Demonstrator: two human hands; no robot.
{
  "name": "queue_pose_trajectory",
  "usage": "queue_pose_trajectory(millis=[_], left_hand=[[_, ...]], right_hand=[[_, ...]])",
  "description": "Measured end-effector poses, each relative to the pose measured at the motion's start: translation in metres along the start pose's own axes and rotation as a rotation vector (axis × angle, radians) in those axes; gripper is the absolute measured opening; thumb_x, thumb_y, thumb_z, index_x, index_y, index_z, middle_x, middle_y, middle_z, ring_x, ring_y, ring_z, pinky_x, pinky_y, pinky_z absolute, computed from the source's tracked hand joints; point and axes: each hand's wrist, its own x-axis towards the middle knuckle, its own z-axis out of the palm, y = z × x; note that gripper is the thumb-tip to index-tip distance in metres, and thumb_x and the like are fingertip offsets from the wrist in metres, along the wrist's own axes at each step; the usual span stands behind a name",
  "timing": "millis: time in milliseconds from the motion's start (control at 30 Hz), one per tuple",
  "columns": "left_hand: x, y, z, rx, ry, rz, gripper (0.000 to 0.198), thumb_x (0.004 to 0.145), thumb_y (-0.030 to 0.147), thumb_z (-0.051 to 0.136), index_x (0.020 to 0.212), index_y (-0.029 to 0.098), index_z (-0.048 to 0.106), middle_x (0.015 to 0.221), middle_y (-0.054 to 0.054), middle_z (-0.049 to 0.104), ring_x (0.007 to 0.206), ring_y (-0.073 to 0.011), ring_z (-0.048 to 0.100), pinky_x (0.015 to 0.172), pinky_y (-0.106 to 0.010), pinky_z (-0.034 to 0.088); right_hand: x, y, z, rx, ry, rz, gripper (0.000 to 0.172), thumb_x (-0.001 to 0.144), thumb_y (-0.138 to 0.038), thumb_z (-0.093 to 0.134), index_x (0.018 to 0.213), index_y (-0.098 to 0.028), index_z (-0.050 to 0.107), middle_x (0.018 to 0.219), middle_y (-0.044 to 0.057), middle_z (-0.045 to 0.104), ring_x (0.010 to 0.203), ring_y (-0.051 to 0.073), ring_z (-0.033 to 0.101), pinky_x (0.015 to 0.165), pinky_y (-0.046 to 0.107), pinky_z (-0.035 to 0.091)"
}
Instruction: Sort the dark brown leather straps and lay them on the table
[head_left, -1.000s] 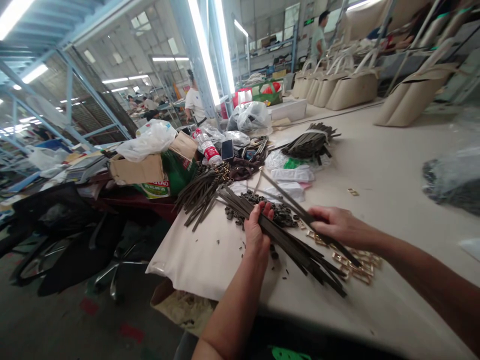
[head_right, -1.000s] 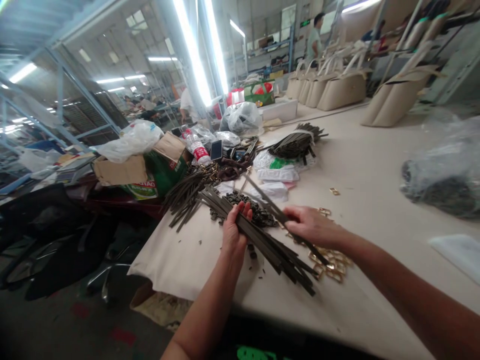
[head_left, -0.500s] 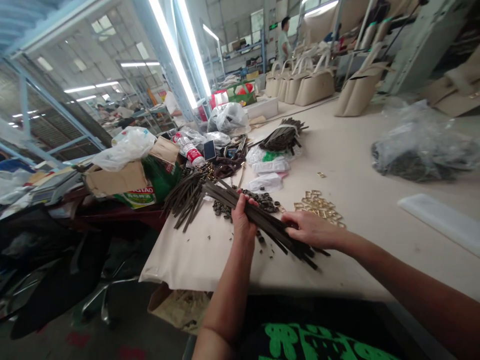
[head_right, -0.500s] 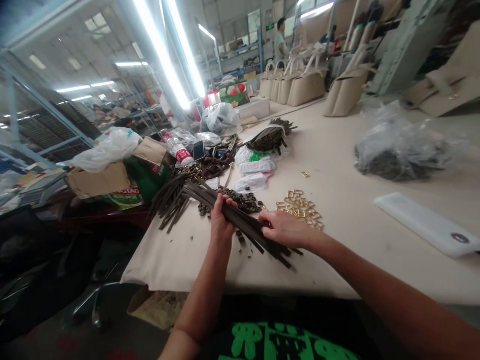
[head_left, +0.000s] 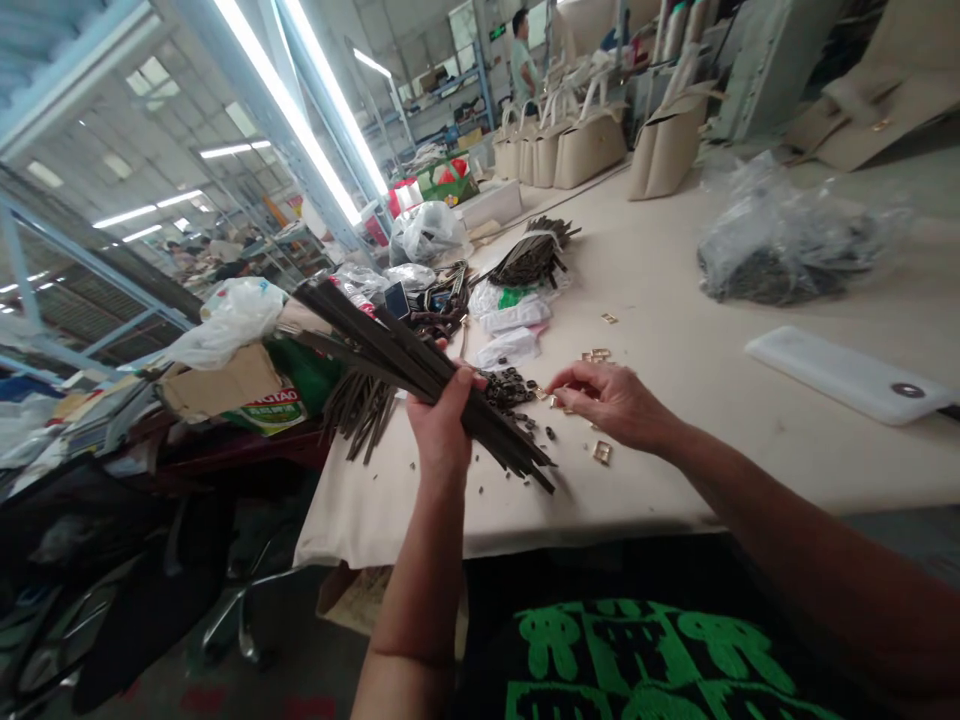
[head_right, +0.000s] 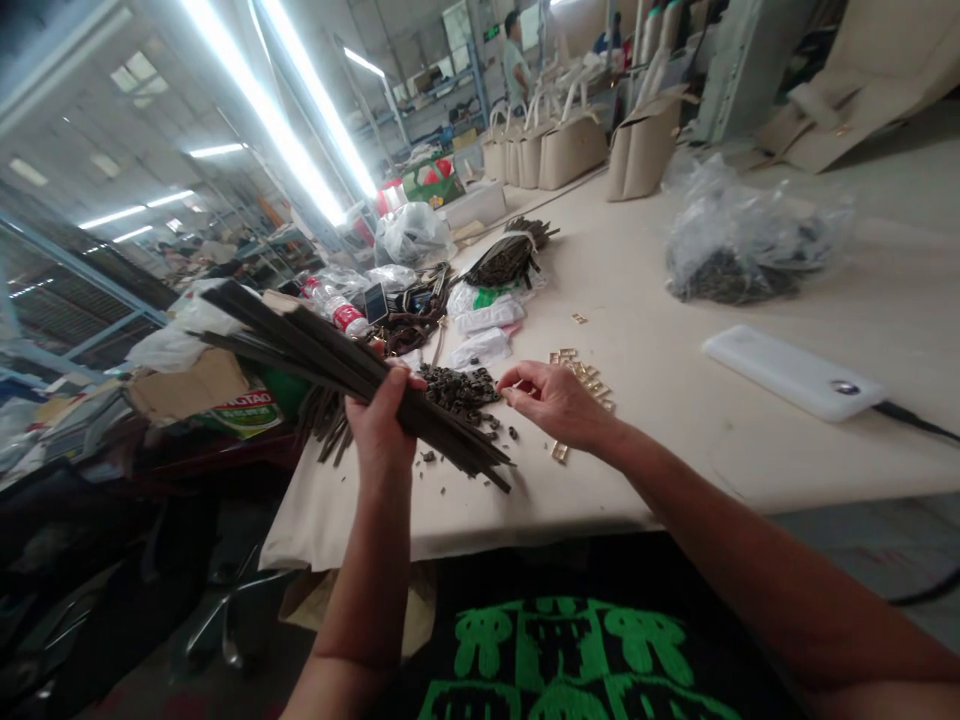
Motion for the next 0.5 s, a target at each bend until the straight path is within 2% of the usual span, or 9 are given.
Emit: queue_pose_trajectory(millis=[133,200,267,367,433,500], left_hand=[[-0.03,-0.054,-0.007,0.095,-0.083,-0.18,0.035,0.061,0.029,0.087,0.089,0.016,0.07,0.071,0.002,0.066,0.059,-0.0088,0.063,0.062,-0.02,0.051],[-0.034,-0.066,-0.012,0.094,-0.071,-0.221,0.031,0.064,0.03,0.085,0.086,0.016,0.069,0.069,0.002,0.066,0.058,-0.0084,0.062,0.061,-0.019,0.049],[-0.031,-0.063,-0.013,0.044,-0.037,-0.198,0.029,0.065,0.029,0.084,0.085,0.016,0.067,0.069,0.003,0.065,0.059,-0.0081,0.062,0.061,-0.019,0.049],[-0.021,-0.044,-0.008,-0.046,-0.043,-0.063,0.025,0.068,0.026,0.082,0.083,0.019,0.064,0.074,0.003,0.063,0.065,-0.009,0.063,0.07,-0.022,0.051],[-0.019,-0.033,-0.002,-0.036,-0.087,0.095,0.02,0.072,0.023,0.08,0.082,0.021,0.063,0.078,0.003,0.064,0.074,-0.0104,0.063,0.08,-0.025,0.052],[-0.022,-0.029,0.004,0.071,-0.152,0.263,0.016,0.075,0.021,0.077,0.081,0.022,0.062,0.083,0.002,0.065,0.082,-0.0126,0.064,0.087,-0.029,0.05]], right_hand=[[-0.008,0.008,0.001,0.096,0.022,0.034,0.027,0.084,-0.038,0.057,0.09,-0.014,0.069,0.076,0.005,0.068,0.066,0.016,0.059,0.058,0.027,0.044],[-0.013,0.009,-0.006,0.151,0.036,0.053,0.027,0.084,-0.039,0.06,0.089,-0.014,0.069,0.076,0.005,0.067,0.068,0.016,0.06,0.058,0.026,0.044],[-0.019,0.008,-0.014,0.26,-0.019,0.074,0.032,0.084,-0.046,0.062,0.084,-0.014,0.068,0.074,0.005,0.067,0.067,0.015,0.06,0.059,0.026,0.045],[-0.03,0.007,-0.015,0.435,-0.329,0.136,0.053,0.086,-0.064,0.057,0.079,-0.013,0.07,0.075,0.007,0.069,0.065,0.015,0.062,0.061,0.027,0.048],[-0.036,0.008,-0.003,0.553,-0.527,0.206,0.068,0.086,-0.075,0.046,0.089,-0.012,0.072,0.088,0.012,0.073,0.072,0.017,0.066,0.068,0.029,0.051],[-0.038,0.01,0.015,0.722,-0.587,0.261,0.08,0.085,-0.083,0.034,0.103,-0.013,0.069,0.106,0.015,0.071,0.086,0.021,0.069,0.076,0.033,0.053]])
